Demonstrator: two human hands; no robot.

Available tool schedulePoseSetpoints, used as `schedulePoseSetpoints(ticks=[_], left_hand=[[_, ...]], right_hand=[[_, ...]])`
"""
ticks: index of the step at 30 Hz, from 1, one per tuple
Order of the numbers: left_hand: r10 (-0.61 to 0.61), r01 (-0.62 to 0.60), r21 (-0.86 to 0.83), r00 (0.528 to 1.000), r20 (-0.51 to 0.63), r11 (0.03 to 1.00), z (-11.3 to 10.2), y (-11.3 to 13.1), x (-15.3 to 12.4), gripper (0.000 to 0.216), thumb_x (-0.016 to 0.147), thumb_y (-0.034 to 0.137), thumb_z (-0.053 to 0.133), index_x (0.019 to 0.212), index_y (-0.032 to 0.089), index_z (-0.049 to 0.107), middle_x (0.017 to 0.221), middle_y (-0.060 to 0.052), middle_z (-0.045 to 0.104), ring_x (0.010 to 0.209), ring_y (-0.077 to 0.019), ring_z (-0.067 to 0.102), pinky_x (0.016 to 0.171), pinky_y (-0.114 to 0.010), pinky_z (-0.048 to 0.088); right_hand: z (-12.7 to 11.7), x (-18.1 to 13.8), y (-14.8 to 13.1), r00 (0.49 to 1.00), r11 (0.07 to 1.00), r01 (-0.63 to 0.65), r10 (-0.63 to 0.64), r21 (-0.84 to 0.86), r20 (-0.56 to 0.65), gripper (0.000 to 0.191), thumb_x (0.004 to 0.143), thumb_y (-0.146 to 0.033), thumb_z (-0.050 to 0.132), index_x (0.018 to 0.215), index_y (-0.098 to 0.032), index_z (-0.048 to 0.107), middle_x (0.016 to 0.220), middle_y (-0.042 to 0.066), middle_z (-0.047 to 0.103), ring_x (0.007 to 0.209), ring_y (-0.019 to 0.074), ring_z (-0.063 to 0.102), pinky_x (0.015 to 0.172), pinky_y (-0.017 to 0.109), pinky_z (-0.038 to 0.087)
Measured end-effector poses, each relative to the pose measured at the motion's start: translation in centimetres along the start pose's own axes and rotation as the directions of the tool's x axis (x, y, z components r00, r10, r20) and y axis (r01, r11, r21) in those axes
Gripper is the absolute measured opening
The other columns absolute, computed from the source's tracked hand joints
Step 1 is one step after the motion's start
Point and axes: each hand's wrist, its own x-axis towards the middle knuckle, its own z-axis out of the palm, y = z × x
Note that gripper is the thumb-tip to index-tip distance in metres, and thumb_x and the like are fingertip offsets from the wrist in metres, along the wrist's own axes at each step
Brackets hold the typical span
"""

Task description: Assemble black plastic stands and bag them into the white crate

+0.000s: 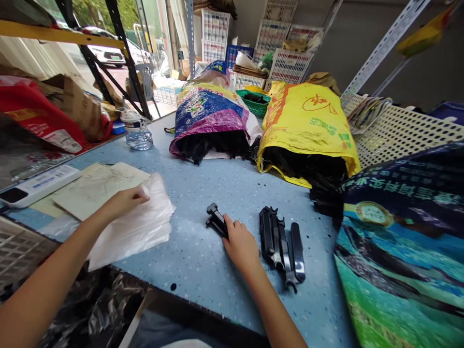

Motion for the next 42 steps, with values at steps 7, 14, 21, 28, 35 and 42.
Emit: schedulePoseSetpoints(ticks=[7, 14, 21, 28, 35, 42], left_hand=[[0.004, 0.001, 0.154, 0.999, -0.033, 0.988, -2.4, 1.7, -0.9, 0.014, 0.070, 0.029, 0.045, 0.065, 0.017, 0.050, 0.060, 0.000, 0.050, 0.057, -0.0140, 0.040, 0.052, -0.019, 0.022], [0.044, -0.043, 0.012, 0.996, -0.075, 0.999, -4.0, 2.3, -1.4, 0.007, 0.064, 0.022, 0.048, 0.063, 0.015, 0.049, 0.057, 0.003, 0.049, 0.057, -0.0111, 0.041, 0.052, -0.018, 0.025], [0.175, -0.203, -0.211, 0.974, -0.142, 0.956, -4.7, 6.4, -2.1, 0.017, 0.071, 0.029, 0.035, 0.071, 0.015, 0.045, 0.065, 0.002, 0.047, 0.062, -0.0114, 0.042, 0.056, -0.020, 0.032], [0.461, -0.412, -0.365, 0.886, 0.053, 0.835, 0.3, 15.7, -4.0, 0.020, 0.073, 0.034, 0.037, 0.064, 0.018, 0.044, 0.058, 0.003, 0.045, 0.057, -0.0119, 0.043, 0.053, -0.022, 0.032], [0.653, -0.353, -0.687, 0.720, 0.235, 0.636, 2.2, 19.8, -6.4, 0.018, 0.076, 0.034, 0.040, 0.074, 0.018, 0.050, 0.066, 0.001, 0.053, 0.063, -0.0123, 0.049, 0.060, -0.022, 0.040], [0.594, -0.342, -0.635, 0.770, 0.233, 0.693, 1.3, 19.3, -6.8, 0.021, 0.075, 0.034, 0.043, 0.080, 0.020, 0.057, 0.068, 0.000, 0.056, 0.061, -0.0123, 0.049, 0.057, -0.022, 0.040]], right_hand=[[0.0, 0.1, 0.0, 1.000, 1.000, -0.002, 0.002, 0.023, 0.015, 0.056, 0.074, -0.019, 0.048, 0.125, -0.023, 0.025, 0.091, 0.005, 0.051, 0.083, 0.0211, 0.047, 0.063, 0.027, 0.038], [0.0, 0.1, 0.0, 0.999, 0.999, -0.009, 0.007, 0.050, 0.034, 0.054, 0.075, -0.019, 0.046, 0.126, -0.022, 0.026, 0.092, 0.007, 0.051, 0.083, 0.0214, 0.047, 0.066, 0.028, 0.038], [-0.1, 0.2, 0.8, 0.999, 0.966, 0.011, -0.021, 0.257, 0.036, 0.054, 0.073, -0.018, 0.049, 0.124, -0.022, 0.029, 0.097, 0.007, 0.052, 0.093, 0.0230, 0.047, 0.076, 0.032, 0.037], [-1.4, -4.9, 3.9, 0.999, 0.368, 0.046, -0.043, 0.929, -0.032, 0.066, 0.065, -0.043, 0.060, 0.120, -0.024, 0.029, 0.097, 0.005, 0.055, 0.083, 0.0194, 0.055, 0.074, 0.034, 0.043], [-2.9, -6.4, 3.9, 0.996, 0.357, 0.004, -0.084, 0.934, 0.028, 0.066, 0.054, -0.047, 0.069, 0.111, -0.026, 0.045, 0.102, 0.005, 0.052, 0.088, 0.0209, 0.052, 0.076, 0.035, 0.042], [-2.7, -6.4, 3.7, 1.000, 0.268, -0.017, -0.002, 0.963, 0.018, 0.059, 0.056, -0.039, 0.068, 0.107, -0.023, 0.045, 0.095, 0.003, 0.054, 0.087, 0.0195, 0.052, 0.078, 0.032, 0.042]])
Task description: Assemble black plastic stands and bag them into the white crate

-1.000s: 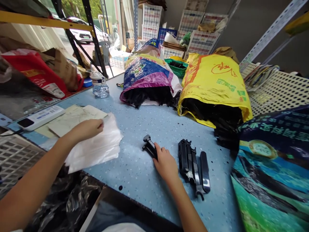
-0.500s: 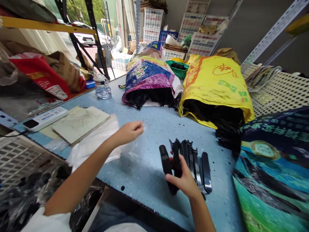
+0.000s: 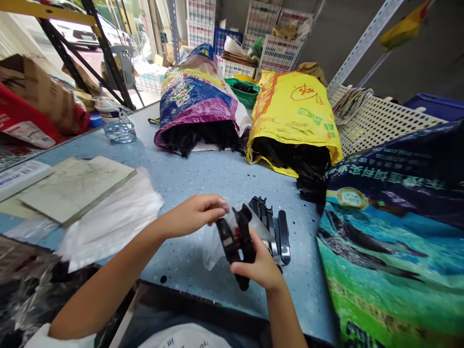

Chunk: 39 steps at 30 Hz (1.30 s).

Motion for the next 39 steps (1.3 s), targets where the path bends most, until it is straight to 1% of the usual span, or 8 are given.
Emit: schedulePoseSetpoints(ticks=[8, 11, 14, 17, 21, 27, 32, 39], left_hand=[[-0.151, 0.142, -0.104, 0.985, -0.086, 0.984, -1.8, -0.2, -1.1, 0.027, 0.071, 0.041, 0.047, 0.078, 0.018, 0.058, 0.054, 0.002, 0.044, 0.049, -0.0093, 0.042, 0.045, -0.020, 0.035], [-0.152, 0.145, -0.066, 0.982, -0.116, 0.987, -1.3, -0.5, -0.5, 0.030, 0.072, 0.043, 0.045, 0.078, 0.017, 0.059, 0.053, 0.003, 0.043, 0.049, -0.0095, 0.041, 0.044, -0.020, 0.033], [-0.068, 0.075, 0.048, 0.989, -0.133, 0.996, -0.6, -0.3, -0.2, 0.029, 0.073, 0.043, 0.044, 0.076, 0.018, 0.059, 0.056, 0.002, 0.048, 0.050, -0.0098, 0.042, 0.045, -0.020, 0.031], [0.069, -0.050, 0.191, 0.993, -0.092, 0.980, -0.3, 0.8, -0.6, 0.027, 0.076, 0.041, 0.042, 0.076, 0.020, 0.060, 0.060, 0.002, 0.054, 0.055, -0.0103, 0.047, 0.049, -0.020, 0.032], [0.261, -0.233, 0.450, 0.965, 0.000, 0.862, 0.0, 2.6, -1.8, 0.024, 0.082, 0.031, 0.037, 0.085, 0.021, 0.058, 0.074, 0.002, 0.062, 0.066, -0.0113, 0.054, 0.056, -0.020, 0.034], [0.429, -0.392, 0.711, 0.892, 0.140, 0.583, 0.6, 3.2, -3.2, 0.021, 0.084, 0.025, 0.034, 0.087, 0.020, 0.054, 0.074, 0.000, 0.062, 0.068, -0.0141, 0.056, 0.058, -0.024, 0.033], [0.428, -0.377, 0.683, 0.898, 0.104, 0.625, 1.4, 2.6, -3.8, 0.017, 0.083, 0.023, 0.035, 0.087, 0.019, 0.052, 0.070, 0.000, 0.061, 0.065, -0.0144, 0.056, 0.057, -0.024, 0.034], [0.323, -0.359, 0.206, 0.928, 0.186, 0.910, 3.8, 0.9, -4.3, 0.024, 0.082, 0.027, 0.039, 0.099, 0.021, 0.055, 0.088, -0.001, 0.062, 0.080, -0.0132, 0.056, 0.072, -0.023, 0.041]], right_hand=[[-1.0, 0.1, 0.0, 0.868, 0.858, -0.153, -0.121, -0.490, -0.482, 0.049, 0.067, -0.031, 0.055, 0.111, -0.018, 0.038, 0.119, 0.010, 0.038, 0.109, 0.0239, 0.038, 0.090, 0.038, 0.033], [-1.7, -1.5, -1.2, 0.934, 0.900, -0.085, -0.078, -0.428, -0.348, 0.051, 0.068, -0.032, 0.056, 0.114, -0.021, 0.037, 0.104, 0.007, 0.049, 0.094, 0.0217, 0.050, 0.082, 0.035, 0.041], [-3.1, -2.7, -3.5, 0.998, 0.889, 0.042, -0.060, -0.457, -0.026, 0.061, 0.065, -0.037, 0.061, 0.119, -0.026, 0.037, 0.106, 0.005, 0.051, 0.092, 0.0224, 0.052, 0.081, 0.035, 0.041], [-4.4, -2.1, -6.1, 0.959, 0.843, 0.050, 0.111, -0.536, 0.262, 0.067, 0.064, -0.038, 0.064, 0.123, -0.029, 0.034, 0.116, 0.003, 0.047, 0.102, 0.0233, 0.047, 0.087, 0.035, 0.037], [-5.5, -0.1, -7.8, 0.901, 0.784, -0.075, 0.318, -0.616, 0.295, 0.059, 0.064, -0.033, 0.064, 0.117, -0.025, 0.039, 0.114, 0.005, 0.049, 0.101, 0.0246, 0.046, 0.085, 0.036, 0.037], [-6.0, 0.7, -5.8, 0.959, 0.969, -0.211, 0.230, -0.127, 0.167, 0.050, 0.064, -0.033, 0.065, 0.104, -0.023, 0.035, 0.095, 0.004, 0.054, 0.085, 0.0203, 0.054, 0.071, 0.033, 0.044], [-4.6, 1.1, -4.6, 0.988, 0.915, -0.153, 0.142, 0.373, 0.056, 0.051, 0.060, -0.036, 0.066, 0.101, -0.024, 0.037, 0.076, 0.000, 0.057, 0.055, 0.0169, 0.058, 0.048, 0.030, 0.048], [-1.1, 2.0, -4.3, 0.978, 0.849, 0.122, -0.015, 0.513, -0.208, 0.047, 0.059, -0.047, 0.063, 0.095, -0.026, 0.042, 0.074, -0.001, 0.058, 0.052, 0.0161, 0.057, 0.043, 0.028, 0.047]])
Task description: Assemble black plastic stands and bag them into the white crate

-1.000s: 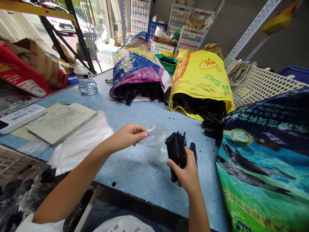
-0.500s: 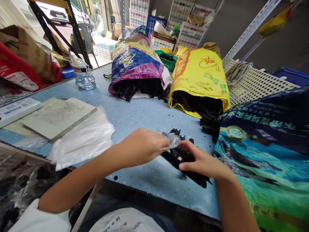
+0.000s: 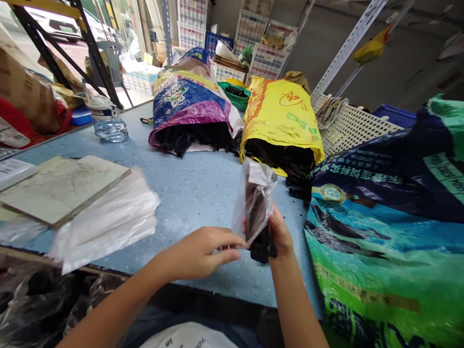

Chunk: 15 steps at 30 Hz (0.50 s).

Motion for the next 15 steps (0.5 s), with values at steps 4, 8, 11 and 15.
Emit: schedulePoseSetpoints(ticks=[4, 8, 11, 15], left_hand=[[-0.302, 0.269, -0.280, 0.949, -0.084, 0.922, -0.6, -1.6, -2.0, 0.034, 0.083, 0.037, 0.033, 0.104, 0.022, 0.056, 0.102, -0.004, 0.060, 0.089, -0.0163, 0.056, 0.077, -0.027, 0.044], [-0.413, 0.392, -0.191, 0.907, -0.084, 0.900, -1.6, -2.7, -3.7, 0.038, 0.078, 0.043, 0.041, 0.111, 0.028, 0.051, 0.119, -0.001, 0.050, 0.111, -0.0229, 0.042, 0.096, -0.039, 0.029], [-0.442, 0.316, -0.396, 0.851, -0.285, 0.862, -1.6, -3.1, -3.7, 0.040, 0.077, 0.047, 0.040, 0.108, 0.026, 0.053, 0.116, -0.003, 0.052, 0.110, -0.0232, 0.043, 0.095, -0.039, 0.031], [-0.389, -0.170, -0.730, 0.755, -0.528, 0.662, -0.1, -2.3, -0.6, 0.063, 0.064, 0.055, 0.053, 0.117, 0.023, 0.042, 0.119, -0.006, 0.049, 0.111, -0.0238, 0.042, 0.092, -0.036, 0.036]], right_hand=[[0.7, -0.2, 0.8, 0.996, 0.997, 0.077, -0.078, -0.019, -0.041, 0.045, 0.055, -0.035, 0.071, 0.088, -0.025, 0.042, 0.081, -0.003, 0.057, 0.070, 0.0153, 0.057, 0.061, 0.027, 0.047], [1.1, -1.0, 1.4, 0.987, 0.985, 0.145, -0.151, -0.097, -0.059, 0.043, 0.055, -0.027, 0.073, 0.085, -0.025, 0.042, 0.085, -0.004, 0.055, 0.083, 0.0137, 0.053, 0.073, 0.026, 0.042], [1.6, -1.8, 1.6, 0.974, 0.962, 0.203, -0.218, -0.182, -0.065, 0.041, 0.056, -0.026, 0.072, 0.085, -0.025, 0.042, 0.080, -0.006, 0.054, 0.075, 0.0115, 0.053, 0.066, 0.023, 0.041], [3.4, -2.7, 2.0, 0.974, 0.900, 0.186, -0.222, -0.394, -0.046, 0.042, 0.059, -0.021, 0.069, 0.089, -0.025, 0.040, 0.078, -0.006, 0.053, 0.071, 0.0115, 0.053, 0.064, 0.023, 0.042]])
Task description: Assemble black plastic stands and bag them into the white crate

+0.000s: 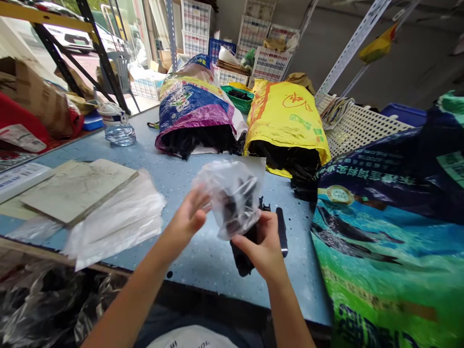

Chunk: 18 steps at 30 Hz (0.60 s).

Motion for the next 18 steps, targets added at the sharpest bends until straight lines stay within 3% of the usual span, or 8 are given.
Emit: schedulePoseSetpoints(ticks=[2, 5, 9, 11, 12, 14, 16, 18], left_hand=[[-0.058, 0.055, -0.171, 0.998, -0.014, 0.984, 2.3, -0.5, 0.6, 0.060, 0.058, 0.046, 0.064, 0.111, 0.020, 0.049, 0.105, -0.006, 0.059, 0.098, -0.0237, 0.052, 0.085, -0.034, 0.042], [-0.108, 0.070, -0.274, 0.986, -0.126, 0.959, 4.3, -0.5, 1.3, 0.032, 0.059, 0.025, 0.068, 0.089, 0.016, 0.061, 0.081, -0.002, 0.065, 0.076, -0.0177, 0.060, 0.074, -0.028, 0.047], [-0.090, 0.000, -0.333, 0.962, -0.256, 0.943, 3.4, 0.6, 1.8, 0.022, 0.057, 0.019, 0.068, 0.078, 0.015, 0.062, 0.071, 0.001, 0.064, 0.063, -0.0121, 0.060, 0.064, -0.023, 0.049], [-0.063, -0.050, -0.319, 0.940, -0.334, 0.947, 2.4, 1.1, 1.8, 0.023, 0.057, 0.022, 0.068, 0.078, 0.017, 0.061, 0.070, 0.003, 0.063, 0.061, -0.0102, 0.058, 0.061, -0.021, 0.048], [-0.052, -0.057, -0.291, 0.935, -0.352, 0.955, 2.1, 1.1, 1.7, 0.024, 0.058, 0.024, 0.068, 0.079, 0.017, 0.059, 0.071, 0.004, 0.063, 0.061, -0.0098, 0.058, 0.061, -0.020, 0.048], [-0.066, 0.001, -0.199, 0.945, -0.320, 0.980, 1.8, 0.9, 1.2, 0.032, 0.057, 0.025, 0.068, 0.085, 0.017, 0.056, 0.074, 0.003, 0.062, 0.063, -0.0101, 0.057, 0.060, -0.019, 0.047], [-0.147, 0.126, -0.107, 0.964, -0.223, 0.986, 2.0, 0.2, 0.7, 0.041, 0.056, 0.026, 0.068, 0.092, 0.017, 0.051, 0.078, 0.001, 0.060, 0.063, -0.0112, 0.057, 0.054, -0.019, 0.047], [-0.241, 0.234, -0.069, 0.963, -0.118, 0.970, 2.4, -0.6, 0.3, 0.045, 0.058, 0.030, 0.067, 0.096, 0.016, 0.046, 0.080, -0.001, 0.059, 0.058, -0.0119, 0.056, 0.044, -0.019, 0.045]], right_hand=[[1.2, -0.1, -0.4, 1.000, 0.992, 0.002, -0.005, -0.129, -0.026, 0.042, 0.062, -0.022, 0.067, 0.092, -0.025, 0.039, 0.082, -0.004, 0.053, 0.076, 0.0132, 0.053, 0.067, 0.025, 0.042], [2.3, 0.1, -1.2, 0.998, 0.973, 0.016, -0.032, -0.232, -0.062, 0.038, 0.065, -0.024, 0.064, 0.093, -0.024, 0.038, 0.085, -0.002, 0.052, 0.079, 0.0149, 0.053, 0.070, 0.028, 0.042], [2.4, -0.4, -1.2, 0.996, 0.971, 0.009, 0.013, -0.237, 0.093, 0.053, 0.066, -0.025, 0.062, 0.110, -0.026, 0.033, 0.108, 0.004, 0.047, 0.099, 0.0184, 0.047, 0.080, 0.032, 0.041], [2.6, -1.2, -0.5, 0.992, 0.982, -0.089, 0.103, -0.166, 0.076, 0.060, 0.065, -0.028, 0.063, 0.115, -0.027, 0.030, 0.113, 0.006, 0.043, 0.094, 0.0190, 0.050, 0.072, 0.032, 0.046], [2.8, -1.7, 0.0, 0.983, 0.982, -0.166, 0.173, -0.094, 0.067, 0.057, 0.066, -0.031, 0.061, 0.113, -0.026, 0.031, 0.105, 0.006, 0.048, 0.082, 0.0177, 0.055, 0.061, 0.030, 0.048], [3.5, -2.3, 0.9, 0.952, 0.949, -0.303, 0.297, 0.083, 0.081, 0.041, 0.070, -0.036, 0.056, 0.104, -0.022, 0.037, 0.073, -0.001, 0.054, 0.050, 0.0113, 0.052, 0.038, 0.022, 0.042], [4.4, -2.5, 1.6, 0.946, 0.925, -0.323, 0.320, 0.199, 0.045, 0.027, 0.073, -0.038, 0.053, 0.090, -0.021, 0.041, 0.051, -0.008, 0.044, 0.036, 0.0072, 0.041, 0.032, 0.017, 0.032], [5.1, -2.3, 1.9, 0.956, 0.936, -0.264, 0.286, 0.234, -0.065, 0.022, 0.073, -0.036, 0.054, 0.084, -0.022, 0.041, 0.050, -0.009, 0.041, 0.037, 0.0064, 0.040, 0.033, 0.016, 0.031]])
